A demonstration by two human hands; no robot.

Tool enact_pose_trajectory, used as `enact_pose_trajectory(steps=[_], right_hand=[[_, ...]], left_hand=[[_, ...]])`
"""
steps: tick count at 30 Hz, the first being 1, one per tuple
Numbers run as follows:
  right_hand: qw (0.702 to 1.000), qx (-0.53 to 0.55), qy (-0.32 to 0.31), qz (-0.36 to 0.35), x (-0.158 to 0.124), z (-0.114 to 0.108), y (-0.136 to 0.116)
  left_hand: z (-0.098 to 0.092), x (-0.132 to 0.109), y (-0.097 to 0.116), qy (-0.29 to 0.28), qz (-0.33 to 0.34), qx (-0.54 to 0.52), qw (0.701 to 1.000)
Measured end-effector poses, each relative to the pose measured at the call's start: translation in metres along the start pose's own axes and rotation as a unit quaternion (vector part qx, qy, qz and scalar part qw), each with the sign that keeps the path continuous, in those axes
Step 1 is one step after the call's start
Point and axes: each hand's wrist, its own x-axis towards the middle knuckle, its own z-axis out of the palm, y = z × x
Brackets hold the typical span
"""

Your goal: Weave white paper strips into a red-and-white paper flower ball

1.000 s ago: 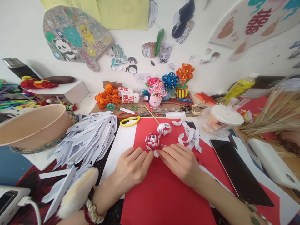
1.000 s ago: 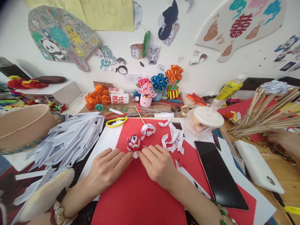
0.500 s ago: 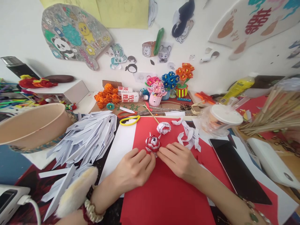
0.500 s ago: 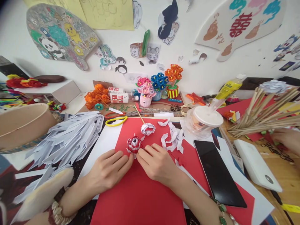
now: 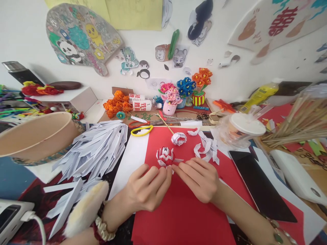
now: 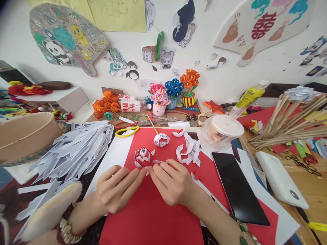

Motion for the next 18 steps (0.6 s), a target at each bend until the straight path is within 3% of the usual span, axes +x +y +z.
enact_pose_trajectory(steps=[5, 12, 18], right_hand=[[1.000, 0.000, -0.012, -0.012, 0.0013, 0.0001, 0.0001], [0.996, 0.044, -0.069, -0.032, -0.0023, 0.0013, -0.0010], [0.995, 0.048, -0.085, -0.019, -0.0051, 0.0029, -0.0019]], left_hand=[[0.0008, 0.0007, 0.0015, -0.006, 0.009, 0.012, 1.000], [-0.0022, -0.0027, 0.0076, -0.064, -0.035, -0.010, 0.997], [-0.0026, -0.0064, 0.0096, -0.077, -0.051, -0.008, 0.996]])
